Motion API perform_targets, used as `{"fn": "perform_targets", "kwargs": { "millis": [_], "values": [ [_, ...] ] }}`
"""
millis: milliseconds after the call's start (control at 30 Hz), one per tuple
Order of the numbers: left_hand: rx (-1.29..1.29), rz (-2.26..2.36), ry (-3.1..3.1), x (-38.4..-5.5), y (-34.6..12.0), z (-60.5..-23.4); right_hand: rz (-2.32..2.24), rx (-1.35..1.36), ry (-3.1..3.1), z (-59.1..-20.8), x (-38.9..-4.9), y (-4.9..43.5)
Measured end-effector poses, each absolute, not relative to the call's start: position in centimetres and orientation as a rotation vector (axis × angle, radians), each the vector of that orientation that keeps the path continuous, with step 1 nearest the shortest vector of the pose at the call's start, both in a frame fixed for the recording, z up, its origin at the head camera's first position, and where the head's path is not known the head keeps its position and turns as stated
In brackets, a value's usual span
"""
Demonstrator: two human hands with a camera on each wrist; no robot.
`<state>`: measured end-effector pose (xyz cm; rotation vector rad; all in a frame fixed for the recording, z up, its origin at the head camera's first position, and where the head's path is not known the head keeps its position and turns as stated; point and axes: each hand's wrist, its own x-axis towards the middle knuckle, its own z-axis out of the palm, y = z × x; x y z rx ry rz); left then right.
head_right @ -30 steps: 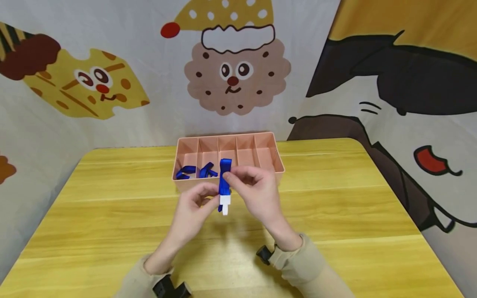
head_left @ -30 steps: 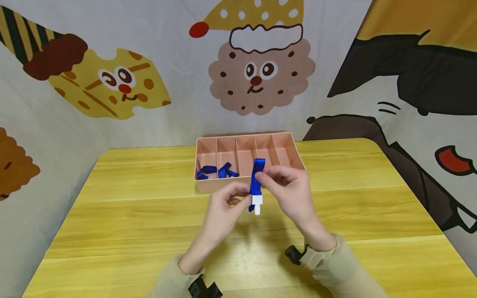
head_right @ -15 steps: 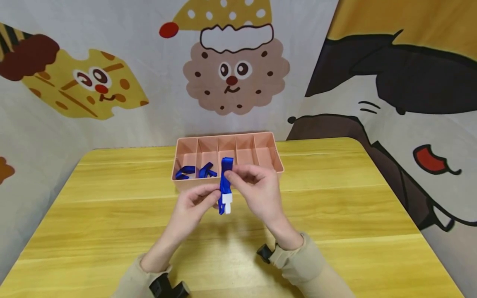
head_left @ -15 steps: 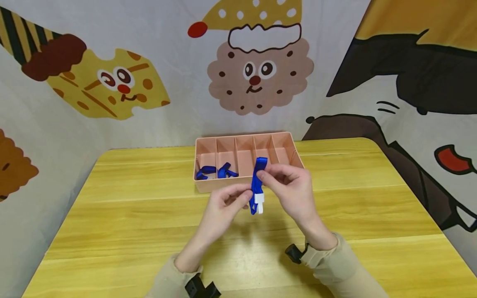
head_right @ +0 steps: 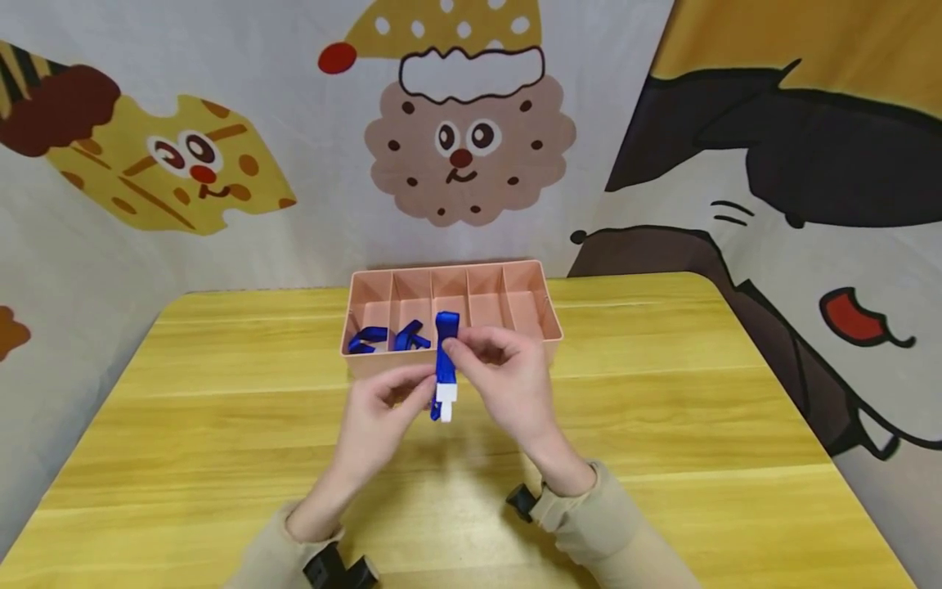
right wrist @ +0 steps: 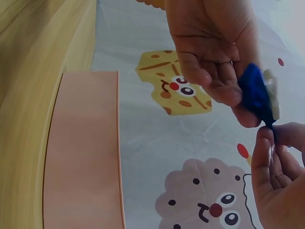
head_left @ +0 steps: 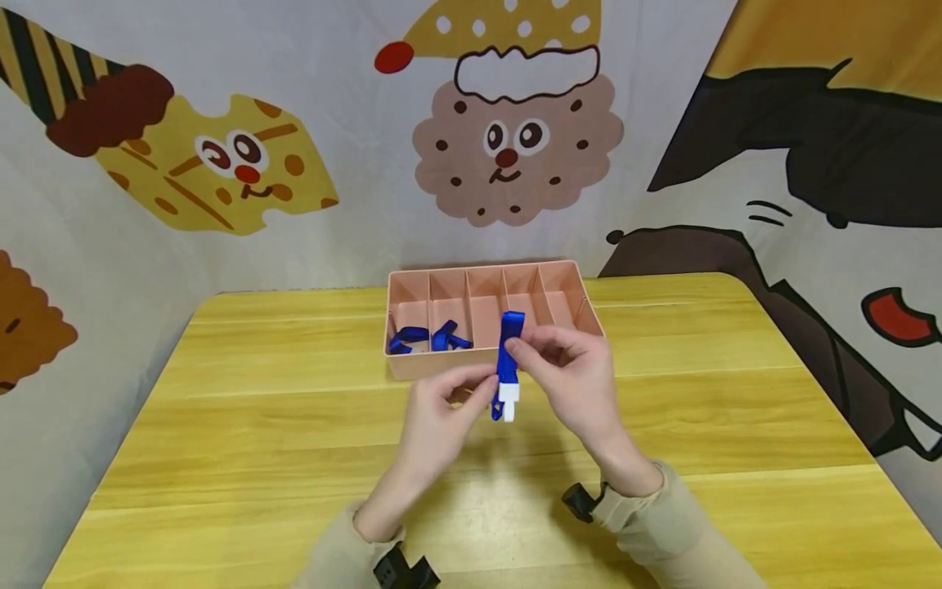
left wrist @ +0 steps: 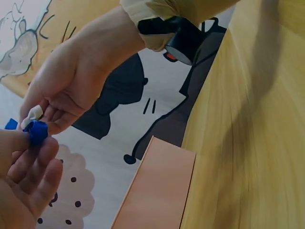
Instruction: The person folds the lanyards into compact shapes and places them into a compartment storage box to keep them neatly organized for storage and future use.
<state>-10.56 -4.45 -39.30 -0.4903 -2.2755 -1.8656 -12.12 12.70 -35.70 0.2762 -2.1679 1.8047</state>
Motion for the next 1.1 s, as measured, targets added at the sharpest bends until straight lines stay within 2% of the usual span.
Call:
{"fn": "perform_targets", "kwargs": {
  "millis": [333,1100],
  "values": [
    [-0.407,-2.175,-2.322,-10.74,-4.72,-38.80,1.731,0.298,-2.183,-35.86,-12.14,12.55],
    [-0.390,-1.983,-2.367,-10.18,-4.38,-38.70,1.863,0.349,-2.243,-35.92,-12.55,13.08]
  ]
}}
